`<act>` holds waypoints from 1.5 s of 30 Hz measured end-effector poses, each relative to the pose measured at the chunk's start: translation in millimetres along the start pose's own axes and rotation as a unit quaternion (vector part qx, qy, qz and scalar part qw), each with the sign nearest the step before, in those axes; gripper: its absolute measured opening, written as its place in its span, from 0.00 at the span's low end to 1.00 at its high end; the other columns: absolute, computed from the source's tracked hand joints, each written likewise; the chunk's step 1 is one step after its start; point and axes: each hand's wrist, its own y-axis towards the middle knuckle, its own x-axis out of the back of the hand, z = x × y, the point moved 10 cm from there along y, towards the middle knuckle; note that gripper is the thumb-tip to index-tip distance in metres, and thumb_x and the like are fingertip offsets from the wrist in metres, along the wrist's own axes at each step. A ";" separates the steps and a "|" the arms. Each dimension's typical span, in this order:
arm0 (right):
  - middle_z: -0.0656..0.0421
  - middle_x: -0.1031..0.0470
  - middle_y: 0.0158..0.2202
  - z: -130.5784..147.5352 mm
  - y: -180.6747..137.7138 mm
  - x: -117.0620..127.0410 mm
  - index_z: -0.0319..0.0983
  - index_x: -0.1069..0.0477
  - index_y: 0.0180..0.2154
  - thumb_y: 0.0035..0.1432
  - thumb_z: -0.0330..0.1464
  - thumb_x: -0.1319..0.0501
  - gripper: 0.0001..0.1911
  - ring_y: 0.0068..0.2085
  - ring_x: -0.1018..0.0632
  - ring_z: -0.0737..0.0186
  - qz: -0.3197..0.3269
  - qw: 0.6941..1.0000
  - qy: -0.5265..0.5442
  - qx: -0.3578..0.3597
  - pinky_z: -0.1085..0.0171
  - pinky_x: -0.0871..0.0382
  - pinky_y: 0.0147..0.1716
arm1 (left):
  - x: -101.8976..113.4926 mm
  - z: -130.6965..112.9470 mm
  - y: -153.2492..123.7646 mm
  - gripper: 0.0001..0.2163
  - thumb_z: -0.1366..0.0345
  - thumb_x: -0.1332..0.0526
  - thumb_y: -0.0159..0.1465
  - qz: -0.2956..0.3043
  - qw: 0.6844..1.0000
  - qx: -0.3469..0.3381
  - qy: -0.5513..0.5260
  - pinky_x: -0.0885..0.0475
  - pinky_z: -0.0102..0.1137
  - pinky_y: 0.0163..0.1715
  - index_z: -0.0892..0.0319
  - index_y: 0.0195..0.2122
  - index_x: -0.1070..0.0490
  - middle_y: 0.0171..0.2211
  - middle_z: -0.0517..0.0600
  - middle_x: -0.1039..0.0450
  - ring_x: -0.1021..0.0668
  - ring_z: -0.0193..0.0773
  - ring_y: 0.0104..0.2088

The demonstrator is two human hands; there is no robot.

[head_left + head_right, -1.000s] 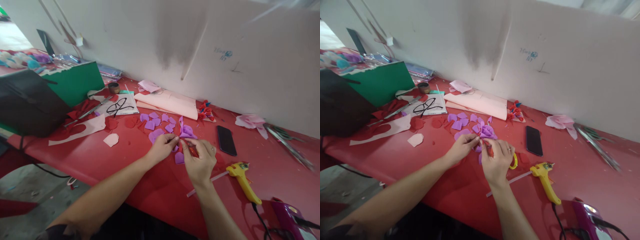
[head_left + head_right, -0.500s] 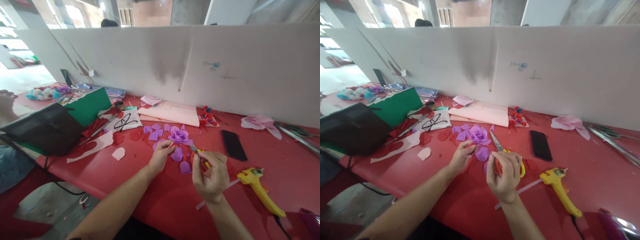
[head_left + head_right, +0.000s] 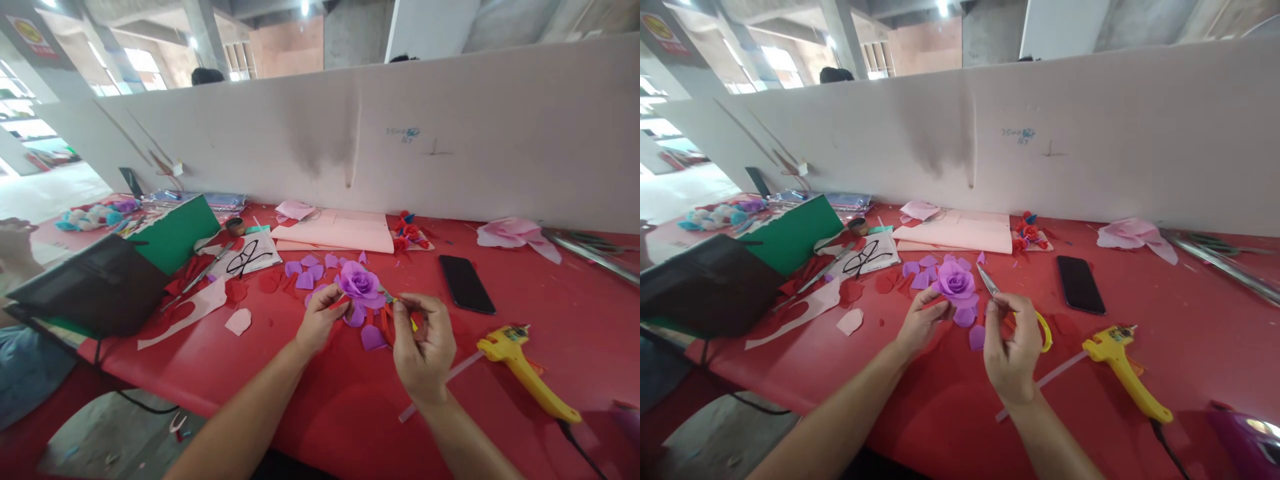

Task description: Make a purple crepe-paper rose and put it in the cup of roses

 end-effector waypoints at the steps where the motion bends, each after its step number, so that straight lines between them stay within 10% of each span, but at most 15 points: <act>1: 0.59 0.30 0.33 -0.6 -0.4 -0.9 0.40 0.32 0.38 0.57 0.30 0.41 0.05 0.34 0.28 0.62 0.001 1.000 0.002 -0.002 0.62 0.32 0.35 | -0.3 -1.1 -0.1 0.10 0.60 0.35 0.52 0.000 1.000 -0.005 -0.002 0.43 0.28 0.27 0.61 0.25 0.32 0.20 0.45 0.36 0.36 0.29 0.22; 31: 0.59 0.28 0.32 -14.4 -8.4 -17.5 0.39 0.31 0.38 0.57 0.31 0.40 0.06 0.32 0.27 0.64 0.049 0.998 0.001 -0.044 0.64 0.31 0.34 | 7.6 -6.6 1.7 0.13 0.60 0.36 0.55 -0.022 0.998 -0.019 -0.051 0.47 0.27 0.22 0.61 0.20 0.37 0.17 0.43 0.43 0.42 0.27 0.20; 45: 0.58 0.29 0.34 -49.7 -16.5 -33.7 0.39 0.32 0.37 0.56 0.37 0.41 0.09 0.34 0.28 0.61 0.112 0.973 0.044 -0.197 0.62 0.33 0.37 | 9.3 -0.6 6.0 0.12 0.56 0.40 0.58 -0.056 0.998 0.016 -0.009 0.42 0.26 0.25 0.60 0.25 0.32 0.22 0.45 0.34 0.36 0.29 0.23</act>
